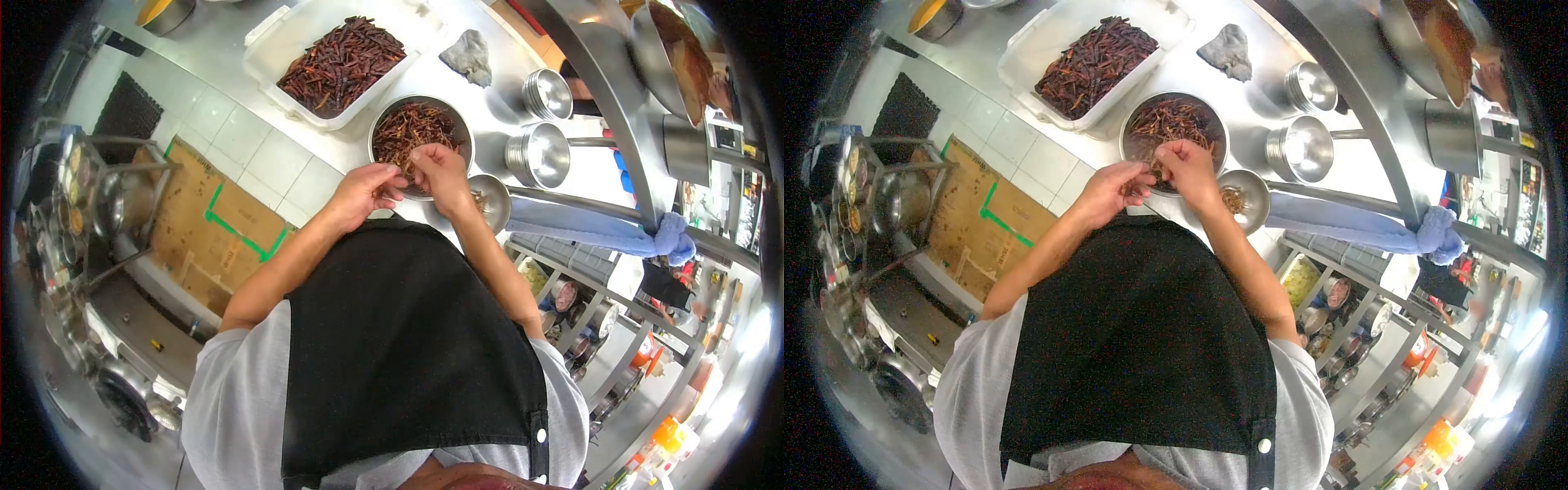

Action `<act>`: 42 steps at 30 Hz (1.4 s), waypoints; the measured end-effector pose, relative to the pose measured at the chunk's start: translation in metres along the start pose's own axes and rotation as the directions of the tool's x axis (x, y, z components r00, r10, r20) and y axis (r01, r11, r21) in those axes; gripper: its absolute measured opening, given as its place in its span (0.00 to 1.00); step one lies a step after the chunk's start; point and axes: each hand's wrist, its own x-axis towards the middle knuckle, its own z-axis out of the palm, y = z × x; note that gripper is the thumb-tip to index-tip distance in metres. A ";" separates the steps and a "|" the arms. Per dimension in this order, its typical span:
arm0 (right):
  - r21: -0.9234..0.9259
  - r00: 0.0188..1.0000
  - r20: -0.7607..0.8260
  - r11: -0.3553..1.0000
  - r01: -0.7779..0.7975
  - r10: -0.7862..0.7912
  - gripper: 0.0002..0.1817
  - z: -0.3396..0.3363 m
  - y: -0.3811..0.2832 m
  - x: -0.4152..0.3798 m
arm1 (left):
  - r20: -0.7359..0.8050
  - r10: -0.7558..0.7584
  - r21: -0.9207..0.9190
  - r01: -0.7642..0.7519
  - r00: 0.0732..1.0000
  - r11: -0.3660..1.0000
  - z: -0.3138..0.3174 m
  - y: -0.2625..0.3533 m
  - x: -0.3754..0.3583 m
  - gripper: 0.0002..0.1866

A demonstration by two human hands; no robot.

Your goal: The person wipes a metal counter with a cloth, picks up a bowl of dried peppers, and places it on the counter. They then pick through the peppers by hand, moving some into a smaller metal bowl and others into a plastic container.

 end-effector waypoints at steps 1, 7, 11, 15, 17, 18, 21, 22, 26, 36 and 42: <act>0.074 1.000 0.010 0.997 0.020 -0.021 0.09 0.001 0.003 -0.006 | 0.032 0.016 0.042 -0.017 0.999 0.999 0.004 -0.002 0.002 0.11; -0.070 0.999 0.039 0.997 0.013 -0.011 0.09 -0.013 0.010 -0.026 | 0.131 0.045 0.294 -0.082 0.990 0.952 0.004 -0.020 0.020 0.08; 0.369 0.936 0.305 0.885 -0.284 0.174 0.10 -0.040 0.011 -0.054 | 0.250 -0.058 0.513 -0.082 0.967 0.854 0.008 -0.016 0.013 0.06; -0.018 0.985 0.039 0.985 -0.169 0.170 0.14 -0.088 0.025 -0.066 | 0.283 -0.122 0.474 -0.029 0.951 0.880 0.005 -0.018 0.013 0.07; -0.657 0.988 -0.104 0.754 0.021 -0.118 0.14 -0.111 0.038 -0.059 | 0.267 -0.112 0.420 -0.010 0.957 0.907 -0.003 -0.020 0.012 0.08; -0.755 0.979 -0.126 0.655 0.011 -0.161 0.14 -0.115 0.039 -0.055 | 0.252 -0.105 0.391 -0.002 0.962 0.921 -0.008 -0.020 0.011 0.08; -0.866 0.981 -0.151 0.494 -0.073 -0.120 0.12 -0.089 -0.004 -0.051 | 0.205 -0.128 0.292 0.065 0.970 0.954 -0.024 -0.019 0.002 0.09; -0.879 0.983 -0.054 0.476 0.038 -0.178 0.12 -0.073 -0.008 -0.043 | 0.205 -0.119 0.252 0.065 0.971 0.966 -0.031 -0.021 0.000 0.09; -0.807 0.868 0.327 0.368 0.462 -0.373 0.11 -0.012 0.000 0.007 | 0.180 -0.077 0.150 0.050 0.981 0.987 -0.048 -0.027 -0.008 0.13; -0.768 0.816 0.406 0.331 0.549 -0.412 0.06 0.012 0.012 0.031 | 0.051 0.055 -0.033 -0.054 0.997 0.998 -0.051 -0.020 -0.015 0.12; -0.759 0.780 0.485 0.252 0.600 -0.396 0.08 0.017 0.022 0.041 | -0.039 0.030 -0.117 -0.034 0.999 0.992 -0.056 -0.026 -0.004 0.11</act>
